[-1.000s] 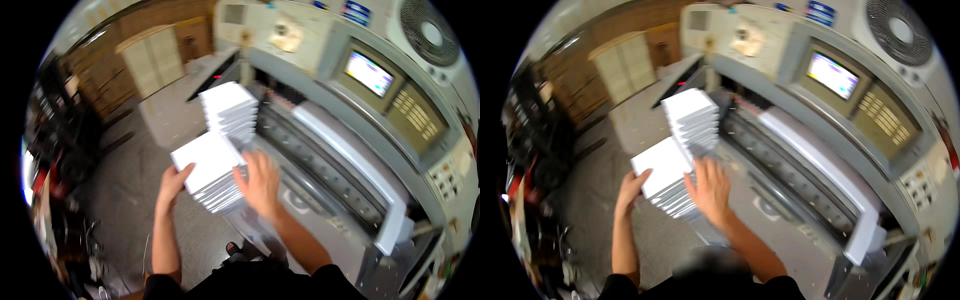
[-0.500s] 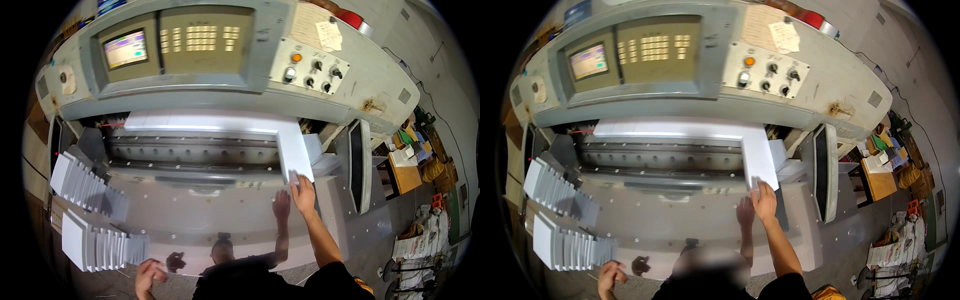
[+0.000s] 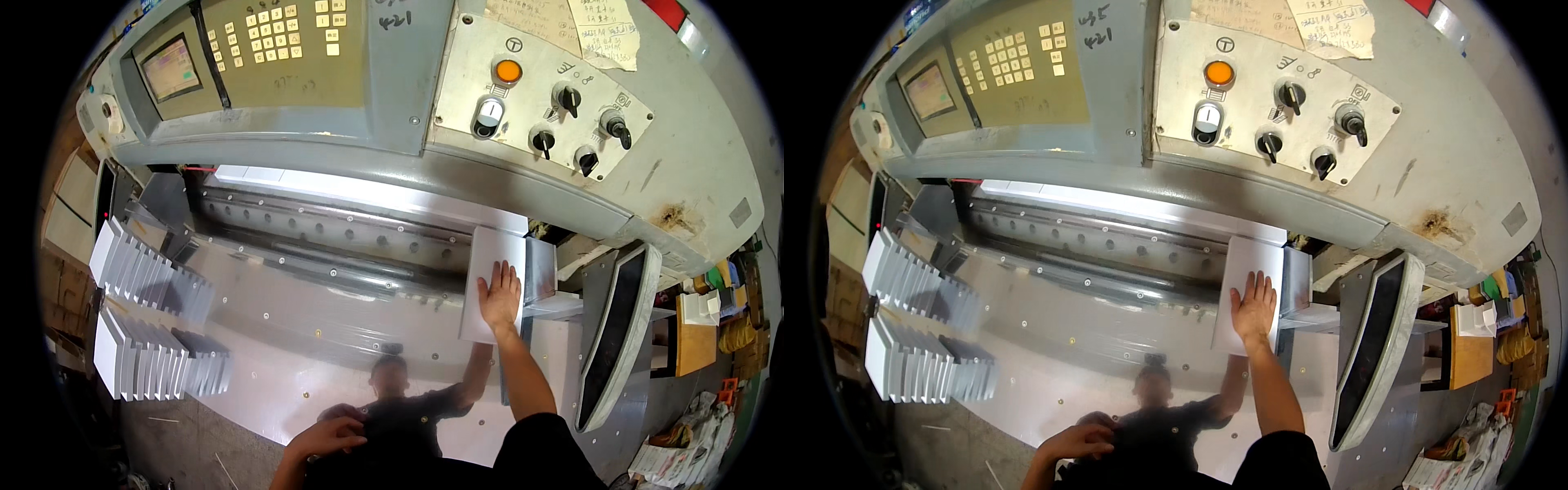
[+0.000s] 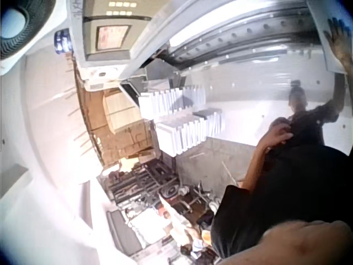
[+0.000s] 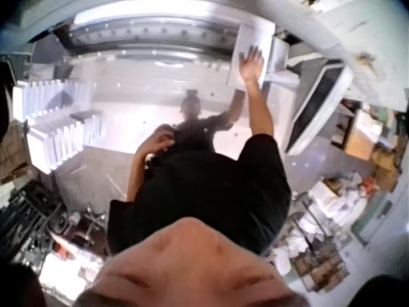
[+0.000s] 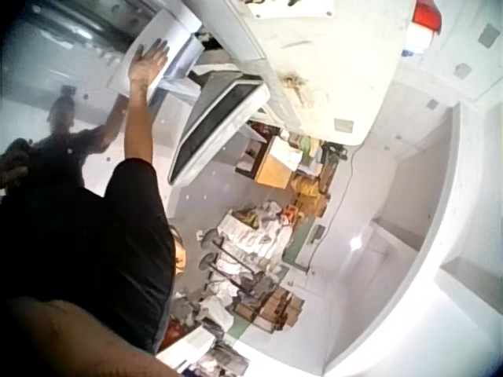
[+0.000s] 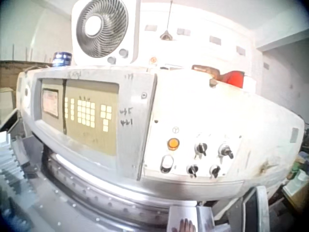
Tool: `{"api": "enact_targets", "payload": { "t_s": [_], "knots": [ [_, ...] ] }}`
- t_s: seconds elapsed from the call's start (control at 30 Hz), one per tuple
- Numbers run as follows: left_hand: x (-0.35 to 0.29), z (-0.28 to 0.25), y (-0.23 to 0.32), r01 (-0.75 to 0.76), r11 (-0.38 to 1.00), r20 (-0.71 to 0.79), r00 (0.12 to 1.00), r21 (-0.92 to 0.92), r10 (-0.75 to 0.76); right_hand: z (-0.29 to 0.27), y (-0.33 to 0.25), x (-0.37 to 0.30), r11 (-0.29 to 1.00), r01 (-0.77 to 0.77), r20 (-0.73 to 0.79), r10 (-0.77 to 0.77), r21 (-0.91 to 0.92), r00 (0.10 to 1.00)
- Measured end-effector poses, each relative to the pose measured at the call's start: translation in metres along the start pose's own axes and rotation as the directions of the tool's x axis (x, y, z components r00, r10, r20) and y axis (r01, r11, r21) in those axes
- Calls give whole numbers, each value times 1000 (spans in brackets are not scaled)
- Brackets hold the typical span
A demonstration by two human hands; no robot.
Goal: The person repeatedly picks up white paper sheets from a machine tray, aligns them, and stacks them into a growing pile on the machine surface. The person also places a larger sheet into the machine's cutting slot and continues stacking the cut pieces.
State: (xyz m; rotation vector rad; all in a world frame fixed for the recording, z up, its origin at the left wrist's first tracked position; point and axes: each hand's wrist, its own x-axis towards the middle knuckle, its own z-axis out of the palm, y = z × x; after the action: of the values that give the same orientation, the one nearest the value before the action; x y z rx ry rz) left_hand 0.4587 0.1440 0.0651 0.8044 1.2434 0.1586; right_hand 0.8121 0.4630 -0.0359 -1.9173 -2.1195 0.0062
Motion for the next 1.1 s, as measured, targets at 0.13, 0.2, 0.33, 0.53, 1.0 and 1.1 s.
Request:
{"api": "enact_targets", "payload": {
  "t_s": [0.13, 0.2, 0.33, 0.53, 1.0, 1.1],
  "knots": [
    [21, 13, -15, -181, 982, -67, 982, -58, 178, -8, -44, -60, 989, 143, -22, -142, 28, 990],
    [31, 12, -36, -211, 969, -145, 971, -132, 192, -16, -94, -100, 970, 240, -17, -239, 31, 971],
    [11, 12, -65, -200, 960, -455, 886, -194, 92, -24, -214, -174, 902, 366, 30, -383, 230, 923],
    [-43, 22, -145, -118, 970, -831, 544, -215, -118, -16, -345, -244, 775, 553, 131, -610, 307, 782],
    [-54, 6, -186, -338, 526, -480, 863, -780, -157, -16, -273, -303, 831, 270, 138, -379, 486, 915],
    [-61, -10, -204, -346, 508, -459, 881, -789, -113, -37, -312, -336, 870, 222, 247, -355, 441, 902]
  ]
}}
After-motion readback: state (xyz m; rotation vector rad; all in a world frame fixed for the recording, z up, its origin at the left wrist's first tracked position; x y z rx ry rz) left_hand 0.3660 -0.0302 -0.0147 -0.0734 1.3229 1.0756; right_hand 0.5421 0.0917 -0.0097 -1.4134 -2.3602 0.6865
